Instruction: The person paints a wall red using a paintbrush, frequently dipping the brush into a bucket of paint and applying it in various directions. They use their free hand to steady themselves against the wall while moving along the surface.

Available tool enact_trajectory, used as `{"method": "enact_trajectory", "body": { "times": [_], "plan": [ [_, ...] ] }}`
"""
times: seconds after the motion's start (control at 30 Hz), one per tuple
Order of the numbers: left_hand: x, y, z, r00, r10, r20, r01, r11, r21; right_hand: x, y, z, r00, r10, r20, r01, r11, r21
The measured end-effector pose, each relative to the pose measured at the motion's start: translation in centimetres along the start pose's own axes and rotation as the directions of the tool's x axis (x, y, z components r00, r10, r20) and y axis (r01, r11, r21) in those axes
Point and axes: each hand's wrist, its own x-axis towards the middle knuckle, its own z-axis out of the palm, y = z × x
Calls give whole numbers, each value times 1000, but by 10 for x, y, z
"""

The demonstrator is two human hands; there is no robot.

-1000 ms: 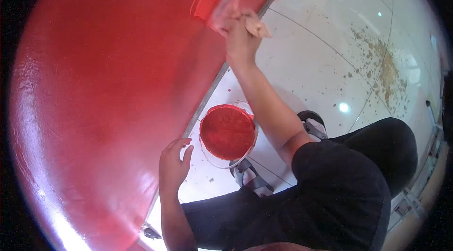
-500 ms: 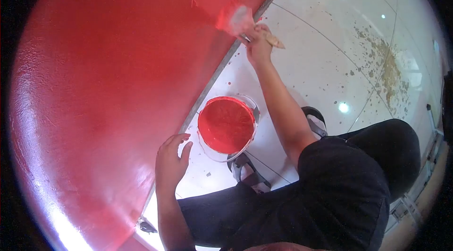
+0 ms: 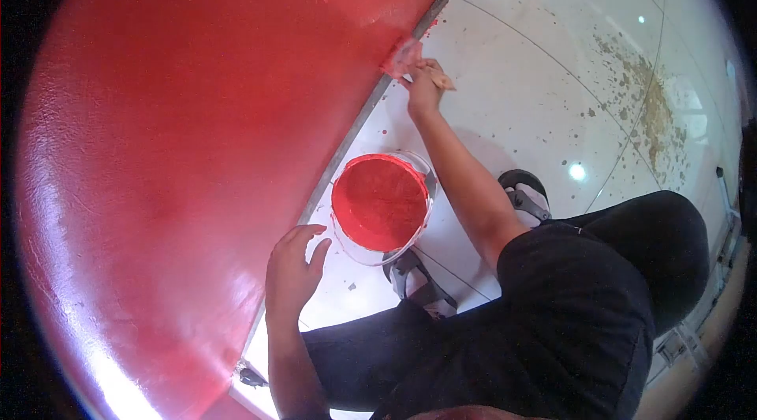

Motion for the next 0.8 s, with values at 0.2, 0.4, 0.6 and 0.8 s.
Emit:
{"method": "enact_trajectory", "body": {
  "times": [0.2,0.4,0.6,0.8],
  "plan": [
    [2,3,-2,999,33,2,-33,999,28,-60,-103,92,951,-135,278,90,981,170],
    [8,2,0,999,41,4,-41,999,19,-32,-129,114,767,-279,578,-15,893,450],
    [2,-1,0,1000,17,11,-17,1000,17,0,-58,33,976,-13,217,-40,970,240],
    [2,0,-1,1000,18,22,-18,1000,20,5,-1,-52,992,113,56,-111,993,-46]
  ]
}}
